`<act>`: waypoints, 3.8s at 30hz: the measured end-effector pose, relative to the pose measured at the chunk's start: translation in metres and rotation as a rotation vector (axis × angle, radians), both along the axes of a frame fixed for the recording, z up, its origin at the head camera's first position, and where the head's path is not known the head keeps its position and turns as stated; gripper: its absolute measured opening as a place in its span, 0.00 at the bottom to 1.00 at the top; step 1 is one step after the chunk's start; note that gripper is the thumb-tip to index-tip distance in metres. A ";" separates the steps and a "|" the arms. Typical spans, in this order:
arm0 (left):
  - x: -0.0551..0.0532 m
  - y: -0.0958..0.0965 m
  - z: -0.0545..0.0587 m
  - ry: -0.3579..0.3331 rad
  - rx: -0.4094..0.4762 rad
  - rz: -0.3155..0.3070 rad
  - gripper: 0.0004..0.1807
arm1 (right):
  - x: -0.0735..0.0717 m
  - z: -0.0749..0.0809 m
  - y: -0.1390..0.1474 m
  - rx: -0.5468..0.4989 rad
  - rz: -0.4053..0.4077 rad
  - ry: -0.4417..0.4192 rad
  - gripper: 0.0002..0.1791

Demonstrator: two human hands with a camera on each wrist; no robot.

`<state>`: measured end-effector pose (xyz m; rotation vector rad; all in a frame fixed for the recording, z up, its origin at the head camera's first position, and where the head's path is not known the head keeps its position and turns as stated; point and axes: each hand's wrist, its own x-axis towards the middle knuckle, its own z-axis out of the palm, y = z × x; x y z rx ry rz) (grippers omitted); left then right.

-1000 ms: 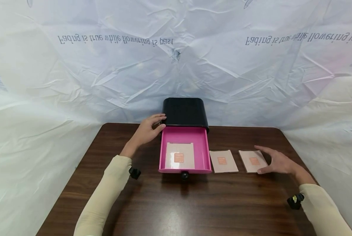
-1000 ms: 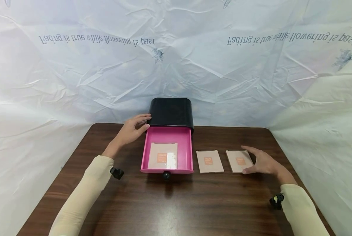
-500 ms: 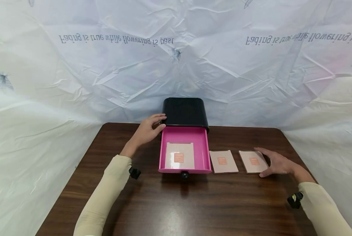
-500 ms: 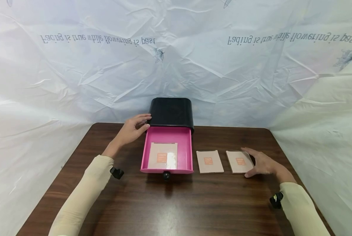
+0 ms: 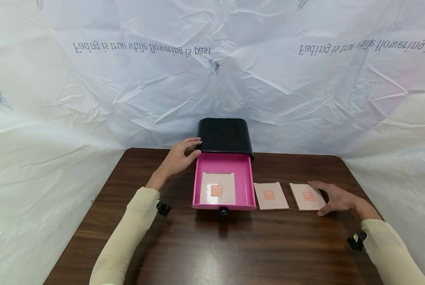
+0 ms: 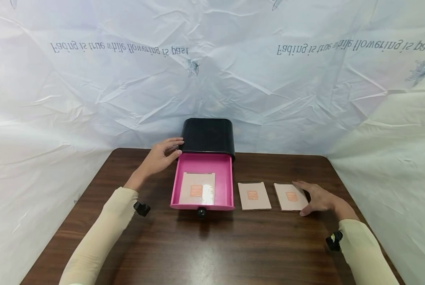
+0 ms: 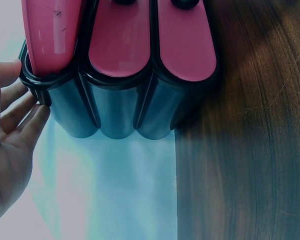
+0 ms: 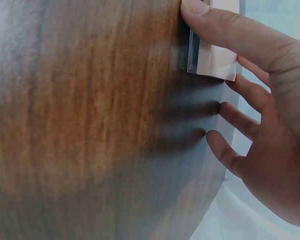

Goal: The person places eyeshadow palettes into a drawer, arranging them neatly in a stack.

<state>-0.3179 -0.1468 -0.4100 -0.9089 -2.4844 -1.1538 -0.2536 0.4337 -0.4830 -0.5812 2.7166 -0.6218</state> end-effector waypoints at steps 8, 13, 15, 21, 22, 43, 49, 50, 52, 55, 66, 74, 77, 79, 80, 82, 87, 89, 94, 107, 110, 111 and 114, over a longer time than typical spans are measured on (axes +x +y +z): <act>0.000 0.000 0.000 0.004 -0.002 0.002 0.23 | 0.010 -0.002 0.001 0.058 -0.071 0.050 0.63; 0.000 0.000 0.000 0.005 0.000 0.000 0.23 | 0.015 -0.001 0.001 0.052 -0.139 0.052 0.62; 0.001 0.000 0.000 0.004 0.002 0.000 0.23 | 0.017 0.000 0.001 0.049 -0.148 0.065 0.61; 0.002 0.001 0.001 -0.001 0.002 -0.002 0.23 | 0.021 0.004 -0.001 0.042 -0.168 0.103 0.59; 0.003 0.001 0.001 -0.002 0.002 -0.001 0.23 | 0.022 0.006 -0.002 0.039 -0.172 0.109 0.59; 0.006 0.001 0.001 0.008 -0.002 0.013 0.23 | 0.041 0.084 -0.059 -0.028 -0.185 0.384 0.63; 0.005 0.001 0.000 0.009 0.001 0.010 0.23 | 0.047 0.101 -0.087 -0.064 -0.159 0.479 0.62; 0.005 0.001 0.000 0.008 0.001 0.011 0.23 | 0.048 0.104 -0.091 -0.066 -0.156 0.493 0.61; 0.005 0.001 0.001 0.006 0.003 0.013 0.23 | 0.050 0.107 -0.102 -0.070 -0.154 0.512 0.61; 0.005 0.001 0.001 0.003 0.004 0.011 0.23 | 0.054 0.112 -0.118 -0.087 -0.146 0.523 0.60; 0.006 0.002 0.001 0.004 0.007 0.011 0.23 | 0.059 0.117 -0.179 -0.132 -0.101 0.484 0.61; 0.007 0.002 0.001 -0.006 0.007 0.009 0.23 | 0.058 0.118 -0.220 -0.145 -0.043 0.454 0.62; 0.007 0.002 0.000 -0.003 0.005 0.008 0.23 | 0.057 0.119 -0.233 -0.159 -0.019 0.461 0.62; 0.007 0.002 0.000 -0.001 0.005 0.009 0.23 | 0.056 0.118 -0.242 -0.160 0.000 0.467 0.62; 0.007 0.002 0.000 0.001 0.005 0.010 0.23 | 0.055 0.117 -0.246 -0.162 0.010 0.469 0.62; 0.007 0.002 0.000 0.001 0.004 0.014 0.23 | 0.055 0.115 -0.254 -0.158 0.024 0.478 0.62; 0.006 0.003 0.001 0.003 0.000 0.018 0.23 | 0.054 0.109 -0.269 -0.151 0.061 0.494 0.60; 0.006 0.003 0.001 0.003 0.003 0.015 0.23 | 0.053 0.107 -0.273 -0.147 0.076 0.493 0.60; 0.006 0.002 0.000 0.000 0.006 0.008 0.23 | 0.053 0.104 -0.281 -0.125 0.101 0.501 0.60; 0.008 0.002 0.001 0.010 0.002 0.011 0.23 | 0.050 0.102 -0.288 -0.076 0.108 0.489 0.58; 0.008 0.002 0.001 0.009 0.001 0.010 0.23 | 0.050 0.102 -0.289 -0.075 0.109 0.485 0.58; 0.007 0.003 0.001 0.008 0.000 0.010 0.23 | 0.049 0.102 -0.289 -0.074 0.109 0.486 0.58; 0.008 0.002 0.001 0.004 0.002 0.011 0.23 | 0.049 0.102 -0.290 -0.073 0.110 0.491 0.58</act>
